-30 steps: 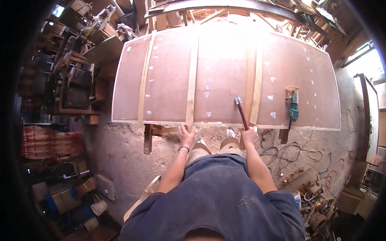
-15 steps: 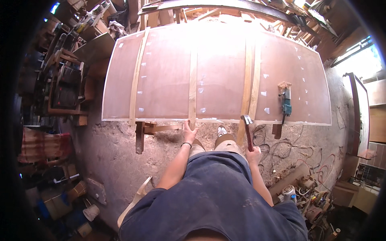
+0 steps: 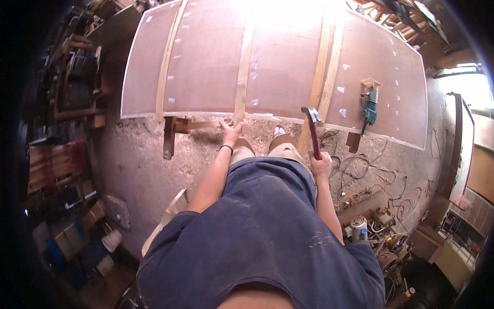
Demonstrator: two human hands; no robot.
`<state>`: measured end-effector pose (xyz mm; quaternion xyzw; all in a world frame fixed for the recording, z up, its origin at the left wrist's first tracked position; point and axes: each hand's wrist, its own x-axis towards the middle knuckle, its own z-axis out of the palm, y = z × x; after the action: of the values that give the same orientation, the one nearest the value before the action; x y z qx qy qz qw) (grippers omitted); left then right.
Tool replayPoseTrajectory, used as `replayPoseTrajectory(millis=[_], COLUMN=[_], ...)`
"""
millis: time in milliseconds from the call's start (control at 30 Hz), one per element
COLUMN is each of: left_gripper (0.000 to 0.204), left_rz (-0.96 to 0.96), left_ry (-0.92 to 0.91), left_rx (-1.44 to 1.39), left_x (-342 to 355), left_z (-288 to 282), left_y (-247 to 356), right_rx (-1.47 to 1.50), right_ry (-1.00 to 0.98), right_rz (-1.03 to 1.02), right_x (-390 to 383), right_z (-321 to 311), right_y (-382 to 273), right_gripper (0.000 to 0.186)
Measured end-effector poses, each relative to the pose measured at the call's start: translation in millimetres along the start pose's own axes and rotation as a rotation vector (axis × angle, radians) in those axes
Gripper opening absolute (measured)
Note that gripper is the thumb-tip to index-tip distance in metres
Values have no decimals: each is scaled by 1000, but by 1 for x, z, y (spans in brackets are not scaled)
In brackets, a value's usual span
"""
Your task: The recorder is building furniture by nailing and trimming wood strips on a large panel in a workshop.
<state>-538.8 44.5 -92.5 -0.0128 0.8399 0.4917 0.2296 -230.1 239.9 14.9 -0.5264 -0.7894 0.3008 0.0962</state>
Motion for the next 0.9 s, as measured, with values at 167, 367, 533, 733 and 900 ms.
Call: replayPoseTrajectory(millis=[167, 367, 533, 733, 900], left_gripper=[30, 21, 22, 21, 21], left_rz=[-275, -316, -376, -356, -376], left_ry=[-317, -284, -257, -263, -242], left_rx=[-422, -473, -578, -587, -614], left_x=[8, -3, -3, 4, 4], left_z=[-4, -11, -12, -11, -10], left_y=[-23, -9, -4, -9, -6], right_rx=[22, 142, 174, 204, 177], right_ry=[-77, -159, -205, -237, -267], right_rz=[-104, -178, -224, -253, -223], right_x=[16, 19, 21, 26, 27], right_z=[-3, 2, 4, -1, -1], right_y=[-19, -46, -59, -77, -76], right_gripper=[39, 38, 33, 30, 31])
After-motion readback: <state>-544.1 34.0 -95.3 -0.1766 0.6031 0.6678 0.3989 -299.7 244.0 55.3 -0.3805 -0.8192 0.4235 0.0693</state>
